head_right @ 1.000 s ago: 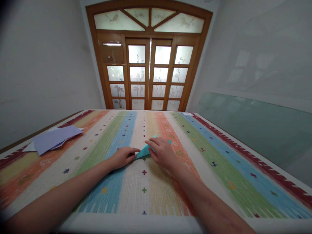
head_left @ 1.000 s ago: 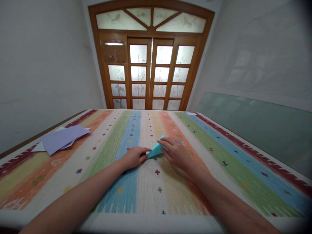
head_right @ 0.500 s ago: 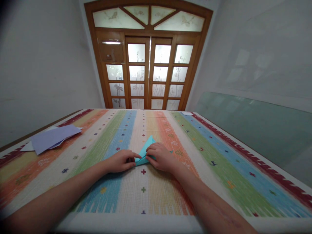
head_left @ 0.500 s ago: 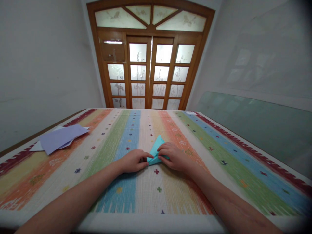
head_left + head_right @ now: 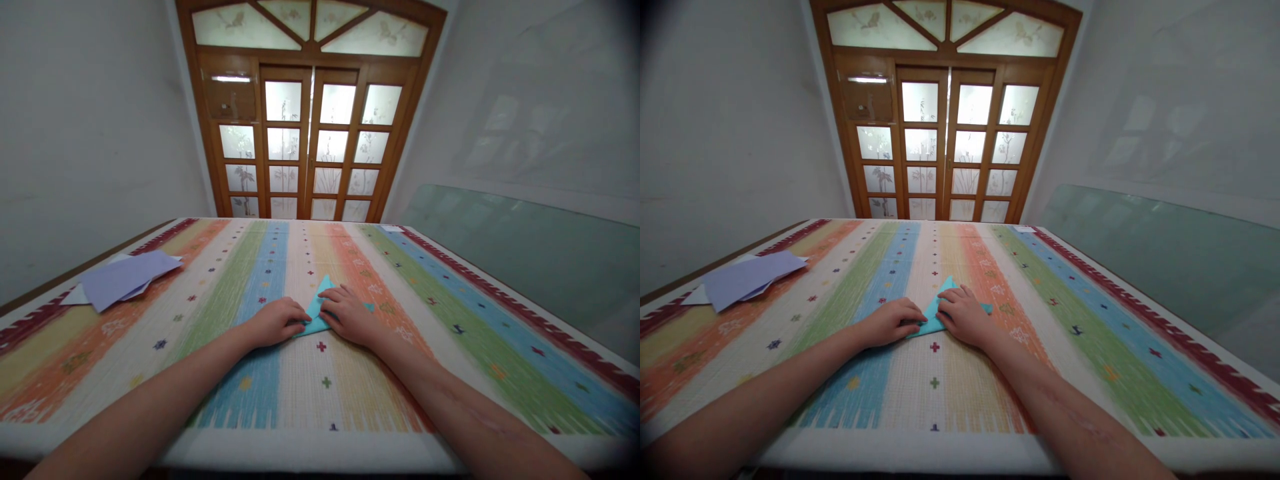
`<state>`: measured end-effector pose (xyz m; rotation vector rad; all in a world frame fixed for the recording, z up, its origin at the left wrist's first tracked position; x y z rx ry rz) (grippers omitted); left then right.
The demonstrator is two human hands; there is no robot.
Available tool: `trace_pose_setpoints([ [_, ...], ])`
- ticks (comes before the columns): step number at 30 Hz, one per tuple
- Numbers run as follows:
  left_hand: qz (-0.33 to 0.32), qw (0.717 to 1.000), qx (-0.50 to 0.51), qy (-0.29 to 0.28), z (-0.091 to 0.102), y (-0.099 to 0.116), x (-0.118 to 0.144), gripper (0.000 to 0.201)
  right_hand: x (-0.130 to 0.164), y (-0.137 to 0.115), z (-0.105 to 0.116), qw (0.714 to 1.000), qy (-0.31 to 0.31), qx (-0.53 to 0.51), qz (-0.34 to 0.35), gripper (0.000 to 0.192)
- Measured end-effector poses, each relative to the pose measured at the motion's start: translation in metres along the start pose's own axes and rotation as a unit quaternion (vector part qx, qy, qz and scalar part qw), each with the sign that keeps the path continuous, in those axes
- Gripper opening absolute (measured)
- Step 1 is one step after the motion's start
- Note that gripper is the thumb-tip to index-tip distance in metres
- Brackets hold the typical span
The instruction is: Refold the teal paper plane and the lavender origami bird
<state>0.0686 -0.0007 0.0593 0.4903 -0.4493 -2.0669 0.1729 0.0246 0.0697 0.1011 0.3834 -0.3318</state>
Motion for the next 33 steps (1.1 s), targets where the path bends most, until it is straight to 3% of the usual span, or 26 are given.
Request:
trace_pose_setpoints([
  [4,-0.033,0.999,0.002,-0.021,-0.002,0.006,0.002,0.023,-0.002,-0.003,-0.002,1.000,-0.001,-0.013,0.010,0.017],
  [9,-0.021,1.000,0.007,-0.004,0.000,0.003,0.002,0.028,-0.005,-0.006,-0.005,0.999,-0.011,-0.035,0.019,0.017],
  [14,-0.061,0.998,0.024,-0.025,-0.004,0.008,0.002,0.025,-0.004,0.001,-0.012,0.996,-0.005,-0.091,-0.006,0.017],
  [21,-0.058,0.998,0.014,-0.035,-0.005,0.005,0.000,0.022,-0.002,0.007,-0.017,0.995,0.004,-0.097,-0.021,0.017],
  [33,-0.060,0.997,0.023,-0.032,-0.004,0.002,-0.001,0.020,-0.014,0.008,-0.026,0.996,-0.071,-0.054,0.018,0.018],
])
Point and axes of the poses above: each hand's wrist, its own x-axis away from the middle knuckle, its own z-axis out of the back of the hand, y = z × x, the point moved 10 cm from there along -x, towards the middle knuckle, and after that the axes turned 15 degrees about z, right-handed, at the moved point
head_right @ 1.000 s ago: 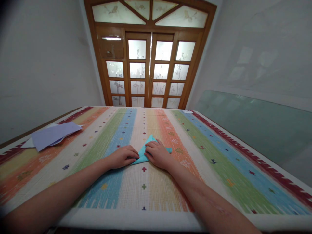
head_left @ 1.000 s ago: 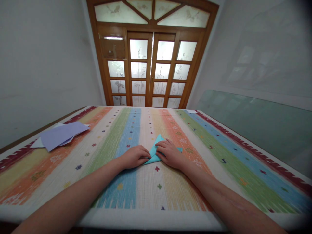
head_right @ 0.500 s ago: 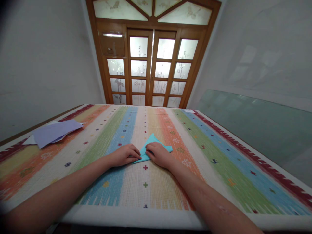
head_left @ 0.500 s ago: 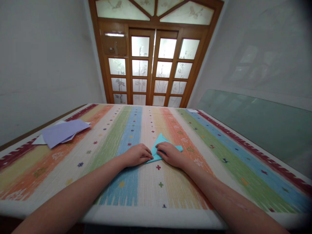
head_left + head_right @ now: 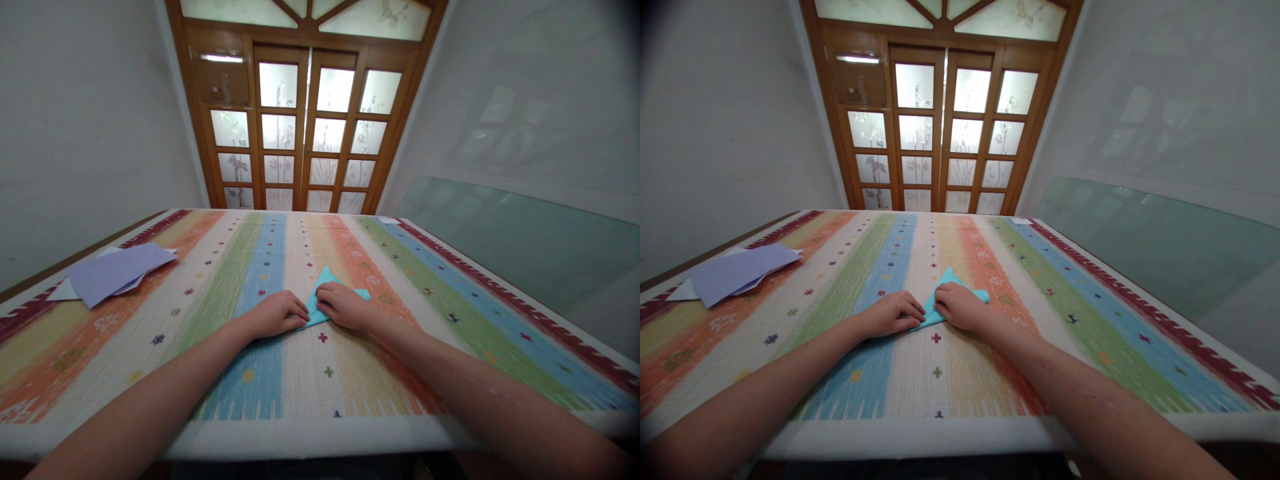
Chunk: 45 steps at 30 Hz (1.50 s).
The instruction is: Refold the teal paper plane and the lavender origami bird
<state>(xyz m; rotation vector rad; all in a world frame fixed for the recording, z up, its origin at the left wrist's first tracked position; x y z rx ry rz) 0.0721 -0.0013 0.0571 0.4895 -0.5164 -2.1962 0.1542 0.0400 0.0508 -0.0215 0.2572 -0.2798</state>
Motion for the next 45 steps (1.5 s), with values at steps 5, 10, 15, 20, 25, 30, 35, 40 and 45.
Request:
trace_pose_setpoints([
  [5,-0.003,1.000,0.003,-0.006,0.0001,0.0012,0.0004,0.019,-0.0019,-0.0018,-0.0009,1.000,-0.001,0.025,0.008,0.018],
  [10,-0.005,1.000,0.005,-0.002,0.0006,0.0003,0.0006,0.020,0.0006,0.0004,-0.0017,0.999,0.034,0.025,0.000,0.014],
  [15,0.002,1.000,-0.001,-0.001,0.0000,-0.0009,0.0015,0.019,0.0039,0.0033,-0.0018,0.998,0.057,0.014,-0.009,0.013],
  [20,0.010,1.000,-0.009,-0.009,0.0001,-0.0006,0.0030,0.020,0.0058,0.0034,-0.0007,0.998,0.059,0.004,-0.013,0.013],
  [25,0.014,1.000,0.002,-0.016,0.0004,-0.0020,0.0018,0.019,0.0056,0.0000,0.0018,0.998,0.059,0.004,-0.017,0.013],
  [30,0.024,0.999,-0.002,-0.021,-0.0001,-0.0041,0.0013,0.017,0.0059,-0.0018,0.0034,0.998,0.053,0.004,-0.024,0.012],
  [35,0.028,0.999,0.013,-0.034,0.0014,-0.0037,0.0026,0.016,0.0058,-0.0027,0.0033,0.998,0.045,0.023,-0.026,0.014],
  [40,0.037,0.998,0.027,-0.050,0.0027,-0.0041,0.0037,0.017,0.0058,-0.0032,0.0020,0.998,0.040,0.038,-0.025,0.016],
  [45,0.045,0.997,0.036,-0.058,0.0036,-0.0054,0.0045,0.015,0.0062,-0.0024,0.0011,0.998,0.040,0.040,-0.029,0.017],
])
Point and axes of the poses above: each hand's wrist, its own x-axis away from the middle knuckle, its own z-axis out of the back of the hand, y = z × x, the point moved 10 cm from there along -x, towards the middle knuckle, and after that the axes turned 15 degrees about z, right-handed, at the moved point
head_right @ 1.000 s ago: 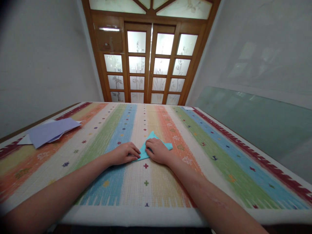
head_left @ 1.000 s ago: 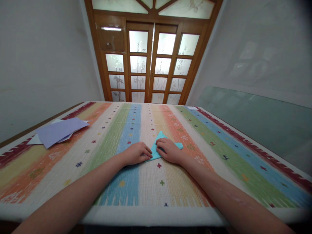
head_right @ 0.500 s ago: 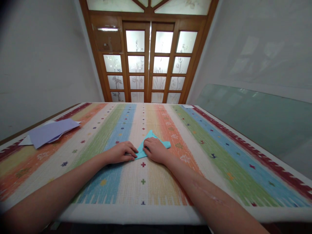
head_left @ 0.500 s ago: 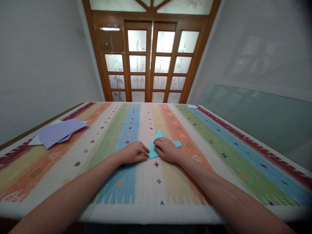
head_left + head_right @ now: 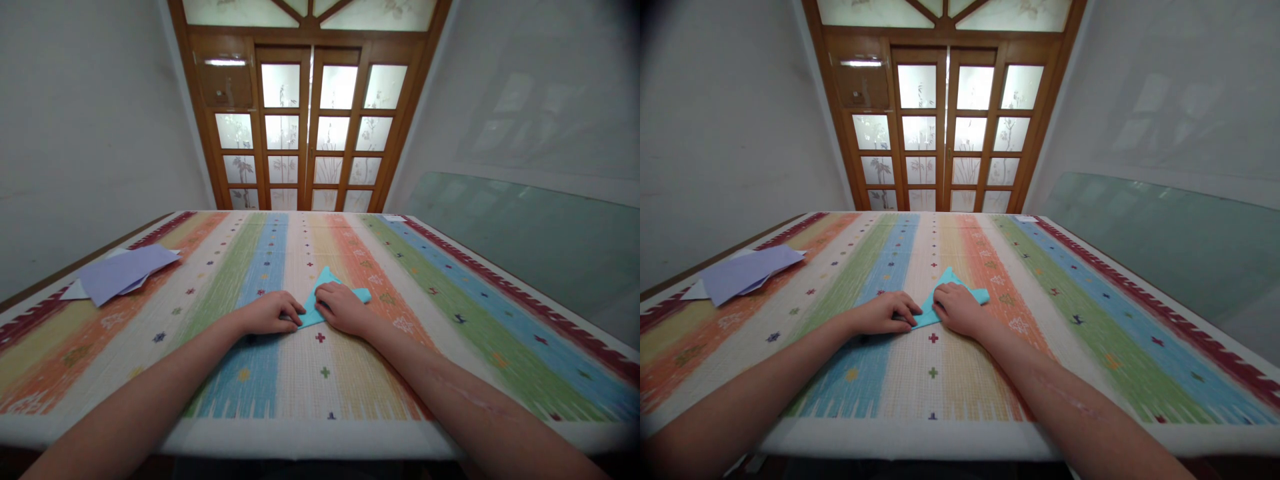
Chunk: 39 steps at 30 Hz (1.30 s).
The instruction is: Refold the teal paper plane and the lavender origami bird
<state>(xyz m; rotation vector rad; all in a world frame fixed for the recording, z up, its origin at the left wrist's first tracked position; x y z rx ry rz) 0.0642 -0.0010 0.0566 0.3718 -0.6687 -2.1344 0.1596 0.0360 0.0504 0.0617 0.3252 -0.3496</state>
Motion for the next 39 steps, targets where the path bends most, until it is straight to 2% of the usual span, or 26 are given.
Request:
trace_pose_setpoints([
  [8,-0.001,1.000,0.014,-0.013,-0.001,-0.004,0.000,0.013,-0.001,-0.001,0.002,1.000,0.004,-0.009,0.000,0.016],
  [17,-0.007,0.999,0.019,-0.039,0.000,-0.003,0.003,0.033,0.000,0.000,0.000,1.000,-0.001,-0.007,-0.003,0.015],
  [20,0.001,0.999,0.022,-0.026,0.001,-0.005,0.003,0.034,-0.001,-0.001,0.001,1.000,-0.001,0.001,0.003,0.016],
  [25,0.009,0.999,0.014,0.034,0.003,-0.001,-0.001,0.026,-0.002,-0.003,0.002,1.000,-0.001,0.003,0.008,0.015],
  [30,-0.043,0.998,-0.041,0.030,-0.003,0.014,0.000,0.024,-0.002,-0.003,0.002,1.000,0.002,-0.002,0.005,0.013],
  [34,-0.049,0.994,-0.086,0.042,-0.005,0.017,0.001,0.023,-0.002,-0.003,0.003,1.000,0.001,-0.006,0.011,0.015],
  [39,-0.082,0.988,-0.124,0.052,-0.012,0.031,0.002,0.025,-0.002,-0.003,0.003,1.000,0.002,0.000,0.009,0.014],
])
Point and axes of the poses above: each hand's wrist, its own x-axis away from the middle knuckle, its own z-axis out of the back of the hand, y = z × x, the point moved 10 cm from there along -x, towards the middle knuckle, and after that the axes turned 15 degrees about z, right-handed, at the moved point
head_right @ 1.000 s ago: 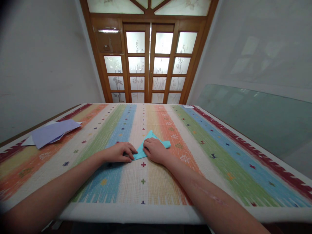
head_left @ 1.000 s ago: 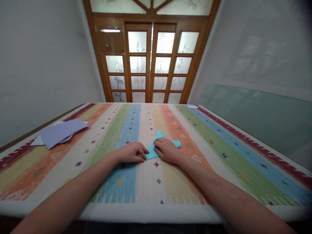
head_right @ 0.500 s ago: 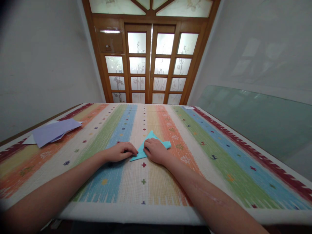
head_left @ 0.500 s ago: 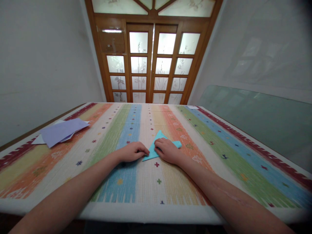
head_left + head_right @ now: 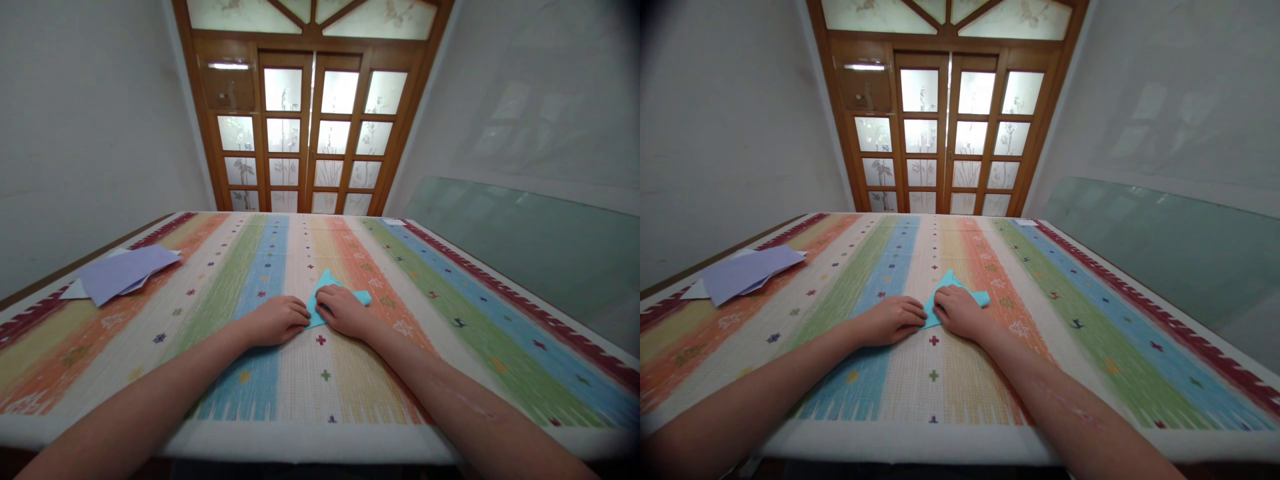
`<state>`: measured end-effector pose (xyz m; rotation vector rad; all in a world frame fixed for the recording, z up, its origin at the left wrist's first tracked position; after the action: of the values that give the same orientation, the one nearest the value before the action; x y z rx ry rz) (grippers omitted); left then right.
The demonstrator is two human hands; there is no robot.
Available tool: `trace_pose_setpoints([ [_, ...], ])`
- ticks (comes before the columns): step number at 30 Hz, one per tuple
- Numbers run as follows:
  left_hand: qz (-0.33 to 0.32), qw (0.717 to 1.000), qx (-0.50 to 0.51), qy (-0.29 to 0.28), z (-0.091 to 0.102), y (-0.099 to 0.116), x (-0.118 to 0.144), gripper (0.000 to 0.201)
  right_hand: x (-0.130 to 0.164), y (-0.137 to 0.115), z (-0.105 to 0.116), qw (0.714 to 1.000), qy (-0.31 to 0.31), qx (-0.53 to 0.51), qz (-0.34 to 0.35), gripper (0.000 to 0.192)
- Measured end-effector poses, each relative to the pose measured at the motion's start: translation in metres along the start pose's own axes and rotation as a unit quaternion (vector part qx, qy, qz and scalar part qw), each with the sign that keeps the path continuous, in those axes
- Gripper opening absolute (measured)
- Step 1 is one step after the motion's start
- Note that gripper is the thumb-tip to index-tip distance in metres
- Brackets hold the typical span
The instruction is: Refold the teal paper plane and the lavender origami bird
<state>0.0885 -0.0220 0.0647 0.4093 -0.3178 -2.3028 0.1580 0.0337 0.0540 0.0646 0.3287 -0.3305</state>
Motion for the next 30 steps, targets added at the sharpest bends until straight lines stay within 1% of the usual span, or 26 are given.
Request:
trace_pose_setpoints([
  [3,-0.009,1.000,0.003,-0.006,-0.003,0.006,0.000,0.032,0.000,0.001,-0.001,1.000,-0.002,-0.002,-0.004,0.015],
  [7,0.005,1.000,-0.010,-0.006,-0.005,0.004,0.000,0.038,0.005,0.011,-0.003,1.000,-0.006,-0.001,-0.027,0.017],
  [10,0.020,0.999,-0.030,-0.002,-0.006,0.003,0.000,0.037,0.014,0.027,-0.003,0.998,-0.007,0.000,-0.063,0.030],
  [13,0.028,0.998,-0.049,0.009,-0.006,0.005,0.000,0.035,0.026,0.046,-0.004,0.993,-0.015,0.008,-0.115,0.046],
  [16,0.030,0.998,-0.055,0.013,-0.005,0.008,0.001,0.034,0.037,0.059,-0.008,0.987,-0.037,0.009,-0.159,0.053],
  [22,0.024,0.998,-0.054,-0.015,-0.012,0.009,0.004,0.044,0.044,0.072,-0.018,0.980,-0.070,0.012,-0.188,0.055],
  [26,0.027,0.998,-0.057,-0.031,-0.016,0.006,0.005,0.051,0.050,0.080,-0.019,0.974,-0.072,0.018,-0.214,0.055],
  [30,0.022,0.996,-0.073,-0.047,-0.020,0.006,0.006,0.061,0.052,0.082,-0.016,0.971,-0.073,0.013,-0.227,0.056],
])
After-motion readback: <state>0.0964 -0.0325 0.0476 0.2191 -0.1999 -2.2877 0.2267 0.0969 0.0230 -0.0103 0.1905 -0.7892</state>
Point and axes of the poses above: each hand's wrist, its own x-axis away from the middle knuckle, its own z-axis out of the back of the hand, y = z × x, the point moved 10 cm from there along -x, towards the middle knuckle, and after that the axes turned 15 degrees about z, right-handed, at the moved point
